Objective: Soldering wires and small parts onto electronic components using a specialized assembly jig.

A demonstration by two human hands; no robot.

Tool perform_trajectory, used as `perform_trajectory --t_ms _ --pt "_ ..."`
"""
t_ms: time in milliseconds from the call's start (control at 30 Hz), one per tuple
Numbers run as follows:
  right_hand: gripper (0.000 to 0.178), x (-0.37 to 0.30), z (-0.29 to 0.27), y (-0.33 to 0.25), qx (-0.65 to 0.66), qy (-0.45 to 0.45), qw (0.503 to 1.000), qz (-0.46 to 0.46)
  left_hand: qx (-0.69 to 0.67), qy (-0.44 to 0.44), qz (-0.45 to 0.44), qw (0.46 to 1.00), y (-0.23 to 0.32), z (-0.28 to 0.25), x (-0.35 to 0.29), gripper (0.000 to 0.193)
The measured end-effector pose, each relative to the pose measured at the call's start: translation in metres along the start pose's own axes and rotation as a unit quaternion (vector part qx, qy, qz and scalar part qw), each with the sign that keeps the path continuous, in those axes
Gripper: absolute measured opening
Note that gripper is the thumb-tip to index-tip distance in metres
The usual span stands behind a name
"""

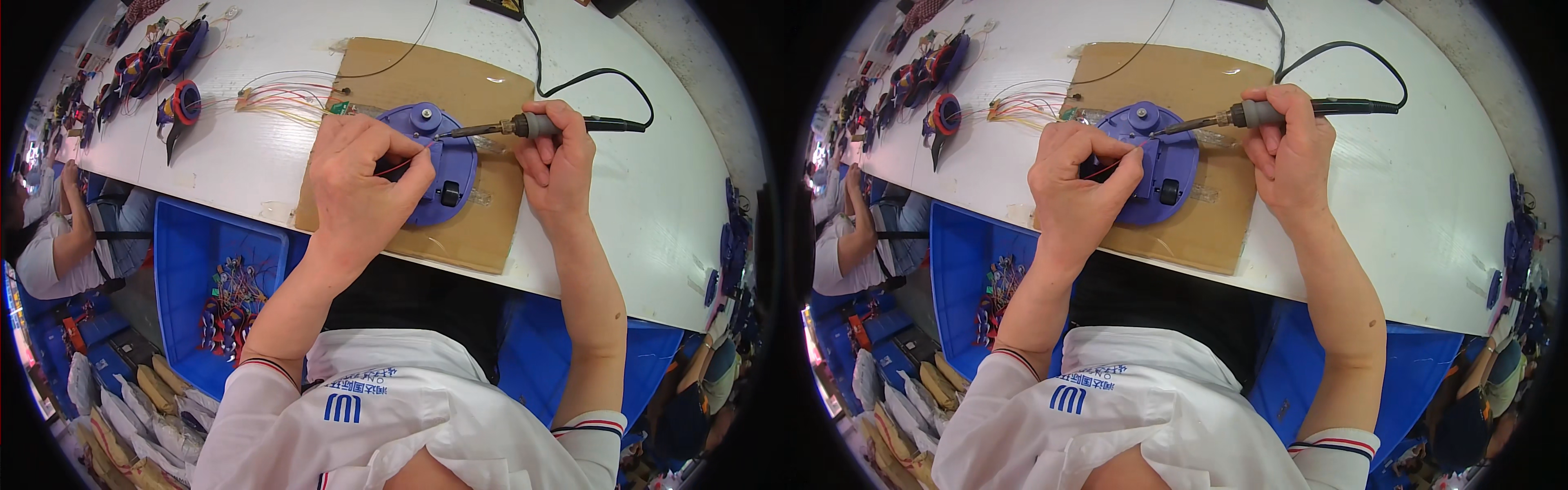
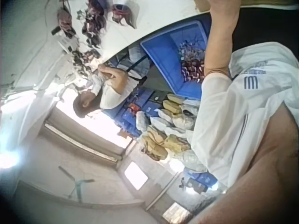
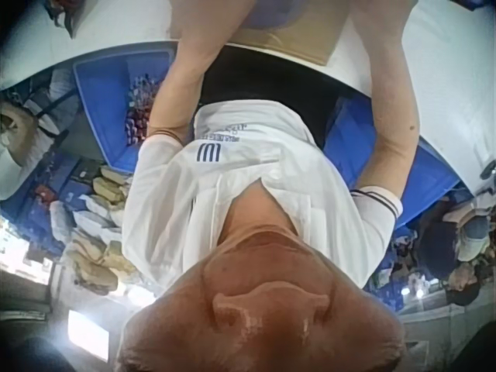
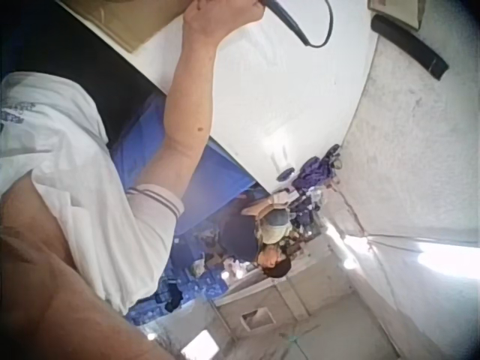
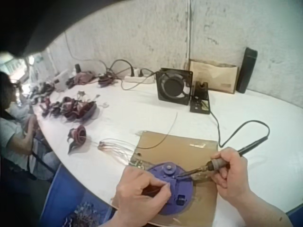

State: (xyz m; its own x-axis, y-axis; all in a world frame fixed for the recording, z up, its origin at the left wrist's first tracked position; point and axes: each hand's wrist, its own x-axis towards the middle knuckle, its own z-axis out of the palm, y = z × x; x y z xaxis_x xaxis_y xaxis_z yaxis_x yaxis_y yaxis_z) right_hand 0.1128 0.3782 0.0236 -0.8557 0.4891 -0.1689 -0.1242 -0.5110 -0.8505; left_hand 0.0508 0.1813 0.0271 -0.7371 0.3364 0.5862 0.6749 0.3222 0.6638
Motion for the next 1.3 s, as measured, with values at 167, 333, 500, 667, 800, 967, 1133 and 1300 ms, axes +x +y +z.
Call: perform_trajectory --t_ms 167,333,500,667,800,967,1133,1300 --pt "0.025 0.0007 -0.0020 0.0011 0.007 0.002 1.000 0.001 -0.001 -0.002 -0.014 1.000 0.0009 0.0026 0.0008 0.015" --pt "0.025 0.0006 -0.0018 0.0016 0.012 0.010 1.000 -0.002 -0.003 -0.005 -0.021 1.000 0.0009 0.0046 0.0012 0.016" --pt "0.026 0.0000 -0.0023 0.0006 0.011 0.014 1.000 0.002 0.002 -0.003 -0.019 1.000 0.0025 0.0059 0.0019 0.017" --pt "0.026 -0.0021 -0.0007 -0.0018 0.011 0.012 1.000 0.001 0.005 -0.008 -0.034 0.999 0.0055 0.0065 0.0027 0.017" --pt "0.026 -0.0023 -0.0014 -0.0021 -0.001 0.006 1.000 -0.001 0.009 -0.013 -0.045 0.999 0.0061 0.0075 0.0033 0.017" --pt "0.026 -0.0020 -0.0010 -0.0010 -0.003 0.004 1.000 -0.011 0.007 -0.003 -0.043 0.999 0.0053 0.0087 0.0036 0.017" --pt "0.026 -0.0011 -0.0035 -0.0006 -0.004 0.003 1.000 -0.005 0.018 -0.002 -0.037 0.999 0.0039 0.0099 0.0033 0.017" --pt "0.026 -0.0008 -0.0032 0.0003 0.006 0.012 1.000 -0.002 0.016 0.004 -0.037 0.999 0.0024 0.0102 0.0026 0.017"
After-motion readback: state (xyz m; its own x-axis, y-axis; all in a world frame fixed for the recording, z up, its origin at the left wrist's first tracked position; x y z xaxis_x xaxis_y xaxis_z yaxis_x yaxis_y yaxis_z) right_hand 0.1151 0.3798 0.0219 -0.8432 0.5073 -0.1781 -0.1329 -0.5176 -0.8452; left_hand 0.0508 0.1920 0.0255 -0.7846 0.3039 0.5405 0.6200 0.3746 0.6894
